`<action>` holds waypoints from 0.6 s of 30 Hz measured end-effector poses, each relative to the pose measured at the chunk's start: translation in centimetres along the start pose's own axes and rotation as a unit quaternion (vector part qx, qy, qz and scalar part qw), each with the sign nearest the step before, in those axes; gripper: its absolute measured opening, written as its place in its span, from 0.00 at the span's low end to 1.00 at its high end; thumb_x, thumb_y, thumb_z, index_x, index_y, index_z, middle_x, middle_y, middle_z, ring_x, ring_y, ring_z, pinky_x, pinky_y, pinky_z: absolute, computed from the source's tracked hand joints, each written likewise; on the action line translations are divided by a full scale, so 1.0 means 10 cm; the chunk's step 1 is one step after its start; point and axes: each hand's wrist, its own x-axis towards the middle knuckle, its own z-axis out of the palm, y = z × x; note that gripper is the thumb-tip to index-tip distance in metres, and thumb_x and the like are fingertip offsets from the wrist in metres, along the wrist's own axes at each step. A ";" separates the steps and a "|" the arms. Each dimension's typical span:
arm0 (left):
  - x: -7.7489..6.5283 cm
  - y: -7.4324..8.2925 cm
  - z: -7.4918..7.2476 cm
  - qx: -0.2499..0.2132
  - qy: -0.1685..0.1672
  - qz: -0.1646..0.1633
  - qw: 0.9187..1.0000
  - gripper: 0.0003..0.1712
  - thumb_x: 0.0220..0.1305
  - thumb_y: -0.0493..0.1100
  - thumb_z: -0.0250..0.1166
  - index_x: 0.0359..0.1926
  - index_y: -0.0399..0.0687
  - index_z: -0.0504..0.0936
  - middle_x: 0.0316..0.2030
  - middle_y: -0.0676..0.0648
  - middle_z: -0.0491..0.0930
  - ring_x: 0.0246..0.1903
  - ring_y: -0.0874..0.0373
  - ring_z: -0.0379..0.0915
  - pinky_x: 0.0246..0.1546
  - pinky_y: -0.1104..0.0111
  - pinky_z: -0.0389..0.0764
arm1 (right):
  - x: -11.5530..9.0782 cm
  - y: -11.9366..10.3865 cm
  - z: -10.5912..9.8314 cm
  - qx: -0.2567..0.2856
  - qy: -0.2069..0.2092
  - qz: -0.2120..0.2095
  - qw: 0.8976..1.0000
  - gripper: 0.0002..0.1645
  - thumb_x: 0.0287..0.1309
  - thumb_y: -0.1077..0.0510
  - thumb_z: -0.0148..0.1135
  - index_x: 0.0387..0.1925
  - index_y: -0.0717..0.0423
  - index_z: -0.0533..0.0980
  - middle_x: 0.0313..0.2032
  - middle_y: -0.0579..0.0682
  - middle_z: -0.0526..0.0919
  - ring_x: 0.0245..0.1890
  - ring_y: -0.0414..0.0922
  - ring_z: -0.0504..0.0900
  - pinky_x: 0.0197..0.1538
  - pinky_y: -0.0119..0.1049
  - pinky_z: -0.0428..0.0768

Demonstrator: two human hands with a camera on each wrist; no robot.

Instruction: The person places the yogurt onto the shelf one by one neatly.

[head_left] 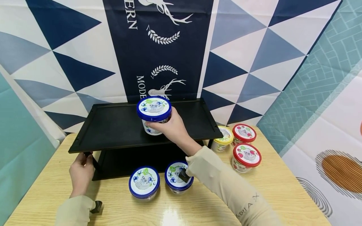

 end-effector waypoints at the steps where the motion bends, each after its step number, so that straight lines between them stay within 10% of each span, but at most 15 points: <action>1: 0.00 0.00 0.00 0.000 -0.001 -0.001 1.000 0.16 0.70 0.43 0.49 0.46 0.40 0.79 0.44 0.34 0.81 0.33 0.83 0.57 0.29 0.84 0.63 | 0.00 -0.01 0.01 -0.001 0.000 0.001 1.000 0.56 0.41 0.45 0.75 0.68 0.46 0.53 0.62 0.46 0.66 0.63 0.45 0.66 0.65 0.46 0.66; 18: 0.00 -0.01 0.00 -0.006 0.005 0.007 1.000 0.15 0.69 0.41 0.50 0.45 0.38 0.79 0.42 0.33 0.81 0.30 0.88 0.55 0.27 0.89 0.61 | 0.03 -0.06 0.31 -0.010 -0.003 -0.005 1.000 0.57 0.39 0.43 0.75 0.68 0.47 0.54 0.62 0.47 0.67 0.63 0.45 0.67 0.64 0.45 0.67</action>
